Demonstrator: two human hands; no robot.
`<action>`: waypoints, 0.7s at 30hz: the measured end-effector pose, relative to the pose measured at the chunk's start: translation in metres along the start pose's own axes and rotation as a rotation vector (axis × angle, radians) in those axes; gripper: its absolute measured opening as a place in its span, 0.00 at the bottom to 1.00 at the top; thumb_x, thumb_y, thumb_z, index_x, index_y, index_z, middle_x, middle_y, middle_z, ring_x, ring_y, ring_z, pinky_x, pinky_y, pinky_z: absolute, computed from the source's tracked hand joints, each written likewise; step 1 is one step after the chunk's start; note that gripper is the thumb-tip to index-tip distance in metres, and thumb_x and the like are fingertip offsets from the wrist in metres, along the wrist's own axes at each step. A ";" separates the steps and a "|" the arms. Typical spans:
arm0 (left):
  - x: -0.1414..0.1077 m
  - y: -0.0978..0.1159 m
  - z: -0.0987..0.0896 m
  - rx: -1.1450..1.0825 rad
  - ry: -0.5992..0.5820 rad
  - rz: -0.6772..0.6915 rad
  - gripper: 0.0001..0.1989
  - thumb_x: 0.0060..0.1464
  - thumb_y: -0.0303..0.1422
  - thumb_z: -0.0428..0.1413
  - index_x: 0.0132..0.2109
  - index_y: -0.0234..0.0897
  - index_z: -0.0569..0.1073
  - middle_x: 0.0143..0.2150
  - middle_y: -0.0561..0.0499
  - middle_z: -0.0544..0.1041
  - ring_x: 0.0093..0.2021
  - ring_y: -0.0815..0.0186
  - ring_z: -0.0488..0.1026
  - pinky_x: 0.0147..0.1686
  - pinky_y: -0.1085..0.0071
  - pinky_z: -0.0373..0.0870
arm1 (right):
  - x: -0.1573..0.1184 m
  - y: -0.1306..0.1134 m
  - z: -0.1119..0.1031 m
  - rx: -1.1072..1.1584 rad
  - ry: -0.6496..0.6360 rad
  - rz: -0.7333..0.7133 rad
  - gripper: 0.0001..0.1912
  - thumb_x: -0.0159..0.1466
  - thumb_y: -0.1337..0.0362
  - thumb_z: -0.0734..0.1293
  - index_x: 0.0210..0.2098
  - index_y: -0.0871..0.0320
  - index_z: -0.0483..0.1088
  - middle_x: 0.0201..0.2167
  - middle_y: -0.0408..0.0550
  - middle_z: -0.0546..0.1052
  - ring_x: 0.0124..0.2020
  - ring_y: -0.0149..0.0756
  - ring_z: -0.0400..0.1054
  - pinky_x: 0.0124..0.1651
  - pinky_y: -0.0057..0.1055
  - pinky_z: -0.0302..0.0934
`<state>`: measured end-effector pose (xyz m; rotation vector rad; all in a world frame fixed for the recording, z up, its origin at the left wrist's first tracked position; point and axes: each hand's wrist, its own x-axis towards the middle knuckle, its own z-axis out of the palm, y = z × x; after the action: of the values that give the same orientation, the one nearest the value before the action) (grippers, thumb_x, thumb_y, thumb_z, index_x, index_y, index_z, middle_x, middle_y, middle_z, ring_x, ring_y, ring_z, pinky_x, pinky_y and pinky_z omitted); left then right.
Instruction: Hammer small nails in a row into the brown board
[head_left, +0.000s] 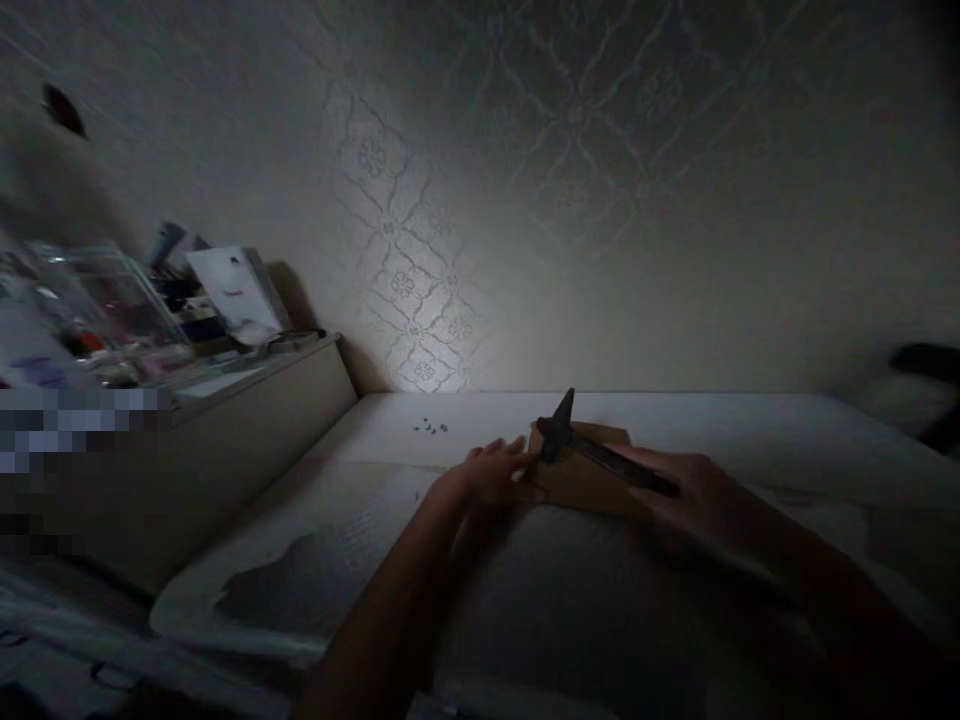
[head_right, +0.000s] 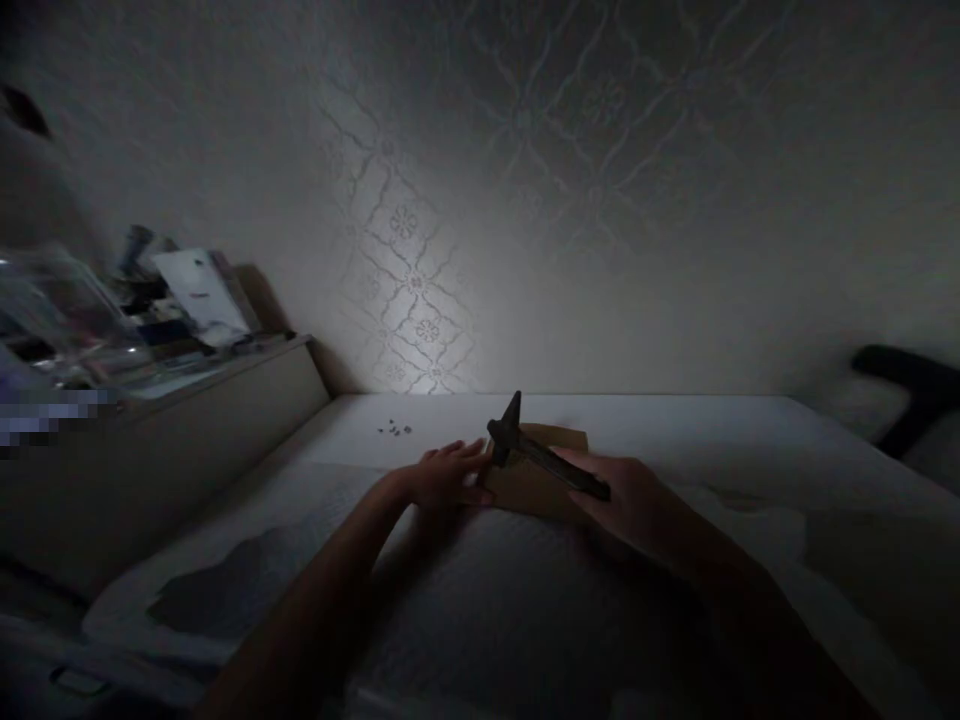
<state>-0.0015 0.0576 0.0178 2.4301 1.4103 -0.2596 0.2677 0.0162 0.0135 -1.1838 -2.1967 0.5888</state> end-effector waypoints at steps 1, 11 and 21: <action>0.000 -0.001 0.000 -0.003 0.001 0.000 0.41 0.53 0.58 0.47 0.68 0.49 0.46 0.71 0.46 0.39 0.69 0.44 0.38 0.62 0.44 0.43 | 0.000 0.000 0.000 0.005 -0.019 0.007 0.27 0.61 0.61 0.61 0.59 0.58 0.64 0.49 0.53 0.76 0.45 0.42 0.72 0.48 0.35 0.65; 0.000 0.001 -0.001 0.009 -0.008 -0.012 0.39 0.54 0.58 0.46 0.68 0.49 0.49 0.71 0.47 0.38 0.69 0.47 0.38 0.62 0.44 0.42 | -0.001 -0.001 0.001 -0.011 -0.013 -0.017 0.28 0.61 0.62 0.61 0.60 0.59 0.63 0.50 0.53 0.75 0.46 0.43 0.72 0.49 0.36 0.65; -0.001 0.001 -0.001 0.011 -0.002 -0.011 0.39 0.54 0.58 0.46 0.67 0.48 0.49 0.71 0.47 0.39 0.69 0.47 0.39 0.63 0.46 0.43 | 0.001 -0.002 0.003 -0.015 0.024 -0.030 0.26 0.61 0.63 0.62 0.59 0.60 0.64 0.50 0.53 0.75 0.47 0.43 0.71 0.49 0.37 0.65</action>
<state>-0.0008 0.0569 0.0192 2.4303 1.4256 -0.2727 0.2643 0.0158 0.0124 -1.1579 -2.1985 0.5442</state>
